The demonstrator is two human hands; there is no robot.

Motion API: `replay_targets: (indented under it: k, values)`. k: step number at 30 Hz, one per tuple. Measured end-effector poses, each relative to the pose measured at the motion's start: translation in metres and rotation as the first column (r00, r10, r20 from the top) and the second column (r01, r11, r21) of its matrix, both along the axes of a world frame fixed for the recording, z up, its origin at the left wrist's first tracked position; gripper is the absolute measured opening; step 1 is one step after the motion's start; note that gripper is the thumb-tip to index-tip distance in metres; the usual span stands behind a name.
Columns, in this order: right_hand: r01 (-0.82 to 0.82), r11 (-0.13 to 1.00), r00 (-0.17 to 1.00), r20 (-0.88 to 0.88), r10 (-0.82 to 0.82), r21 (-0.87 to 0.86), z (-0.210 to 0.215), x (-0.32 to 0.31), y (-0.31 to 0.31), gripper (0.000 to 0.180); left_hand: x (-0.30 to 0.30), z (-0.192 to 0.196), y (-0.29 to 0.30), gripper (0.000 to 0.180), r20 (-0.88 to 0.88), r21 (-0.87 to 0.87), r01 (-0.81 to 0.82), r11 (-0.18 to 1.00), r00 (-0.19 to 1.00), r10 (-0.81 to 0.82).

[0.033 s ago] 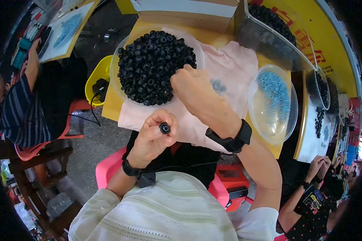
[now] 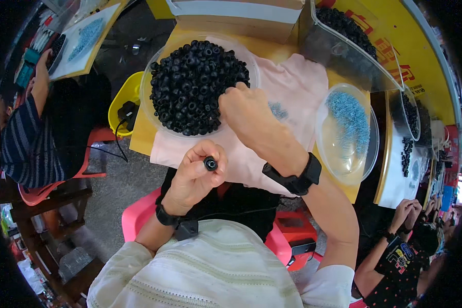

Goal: Inserting tiny blue beads into black plastic ring components at an assembly table.

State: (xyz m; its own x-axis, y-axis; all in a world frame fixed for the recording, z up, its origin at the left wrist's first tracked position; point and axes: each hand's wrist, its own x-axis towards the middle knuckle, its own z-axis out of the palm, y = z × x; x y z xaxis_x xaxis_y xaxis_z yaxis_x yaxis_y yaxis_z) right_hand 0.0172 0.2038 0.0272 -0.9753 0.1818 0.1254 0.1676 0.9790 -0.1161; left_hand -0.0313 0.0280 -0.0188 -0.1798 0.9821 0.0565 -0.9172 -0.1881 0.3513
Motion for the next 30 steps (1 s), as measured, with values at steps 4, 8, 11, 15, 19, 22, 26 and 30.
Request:
replay_targets:
  k: [4, 8, 11, 15, 19, 22, 26, 30]
  values:
    - [0.117, 0.966, 0.983, -0.111, -0.145, -0.229, 0.016, 0.014, 0.007, 0.013, 0.001, 0.004, 0.002, 0.017, -0.009, -0.001, 0.010, 1.000, 1.000, -0.010]
    - [0.188, 0.632, 0.907, -0.114, -0.405, -0.752, 0.047, 0.051, -0.008, 0.010, 0.006, 0.012, 0.011, 0.018, -0.015, -0.069, 0.059, 0.996, 0.998, -0.060]
    - [0.144, 0.378, 0.821, -0.103, -0.562, -0.914, 0.043, 0.084, -0.019, 0.013, 0.013, 0.011, 0.026, 0.019, -0.036, -0.097, 0.093, 0.991, 0.995, -0.097]
    - [0.010, 0.217, 0.744, -0.138, -0.654, -0.976, 0.037, 0.114, -0.030, 0.016, 0.025, 0.010, 0.042, 0.019, -0.070, -0.129, 0.080, 0.988, 0.993, -0.090]
    - [-0.130, 0.104, 0.666, -0.165, -0.727, -0.986, 0.037, 0.126, -0.039, 0.019, 0.036, 0.012, 0.052, 0.020, -0.094, -0.176, 0.083, 0.981, 0.991, -0.100]
    - [-0.150, 0.125, 0.633, -0.192, -0.750, -0.981, 0.036, 0.133, -0.041, 0.015, 0.039, 0.014, 0.055, 0.020, -0.123, -0.183, 0.099, 0.978, 0.985, -0.123]
    - [-0.090, 0.166, 0.612, -0.186, -0.769, -0.982, 0.035, 0.134, -0.052, 0.011, 0.040, 0.019, 0.052, 0.020, -0.195, -0.176, 0.081, 0.981, 0.974, -0.116]
    - [0.021, 0.324, 0.588, -0.251, -0.769, -0.946, 0.031, 0.137, -0.064, 0.012, 0.040, 0.019, 0.051, 0.020, -0.312, -0.191, 0.050, 0.980, 0.944, -0.109]
